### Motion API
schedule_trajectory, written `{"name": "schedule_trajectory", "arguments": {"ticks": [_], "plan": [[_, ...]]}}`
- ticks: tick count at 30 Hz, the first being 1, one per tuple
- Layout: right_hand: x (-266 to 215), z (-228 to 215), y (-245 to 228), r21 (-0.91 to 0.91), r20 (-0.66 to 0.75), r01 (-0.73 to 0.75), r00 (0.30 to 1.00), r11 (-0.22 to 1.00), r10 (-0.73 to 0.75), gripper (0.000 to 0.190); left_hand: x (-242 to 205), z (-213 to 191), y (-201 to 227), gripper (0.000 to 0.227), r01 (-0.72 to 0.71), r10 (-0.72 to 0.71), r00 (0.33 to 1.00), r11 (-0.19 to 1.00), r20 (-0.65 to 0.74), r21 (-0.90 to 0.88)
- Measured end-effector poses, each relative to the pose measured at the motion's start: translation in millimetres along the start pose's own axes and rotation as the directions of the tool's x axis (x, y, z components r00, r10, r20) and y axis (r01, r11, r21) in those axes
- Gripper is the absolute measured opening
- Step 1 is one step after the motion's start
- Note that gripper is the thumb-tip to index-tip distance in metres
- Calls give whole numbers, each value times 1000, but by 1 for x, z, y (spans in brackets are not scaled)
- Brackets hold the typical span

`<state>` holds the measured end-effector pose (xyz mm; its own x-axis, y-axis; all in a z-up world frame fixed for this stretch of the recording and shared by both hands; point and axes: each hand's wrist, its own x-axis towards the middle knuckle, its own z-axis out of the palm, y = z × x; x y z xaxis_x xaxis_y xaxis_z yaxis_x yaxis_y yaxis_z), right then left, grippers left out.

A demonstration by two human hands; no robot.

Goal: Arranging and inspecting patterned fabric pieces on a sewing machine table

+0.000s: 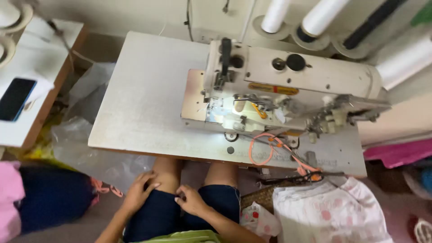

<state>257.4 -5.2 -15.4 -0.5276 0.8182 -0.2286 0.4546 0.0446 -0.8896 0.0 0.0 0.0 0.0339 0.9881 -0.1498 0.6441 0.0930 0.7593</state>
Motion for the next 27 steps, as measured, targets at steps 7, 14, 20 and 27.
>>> {"name": "schedule_trajectory", "arguments": {"ticks": [7, 14, 20, 27], "plan": [[22, 18, 36, 619, 26, -192, 974, 762, 224, 12, 1, 18, -42, 18, -191, 197, 963, 980, -181, 52], [74, -5, -41, 578, 235, -316, 948, 753, 217, 18, 28, 5, -21, 42, -258, 230, 926, 964, 299, 58], [59, -18, -63, 201, 349, -340, 901, 919, 257, 47, 74, 9, -32, 35, -83, 33, 915, 991, 403, 106], [127, 64, 129, -323, -46, -226, 974, 919, 223, 36, 97, 74, -15, 43, -213, -147, 842, 794, 520, 569]]}}
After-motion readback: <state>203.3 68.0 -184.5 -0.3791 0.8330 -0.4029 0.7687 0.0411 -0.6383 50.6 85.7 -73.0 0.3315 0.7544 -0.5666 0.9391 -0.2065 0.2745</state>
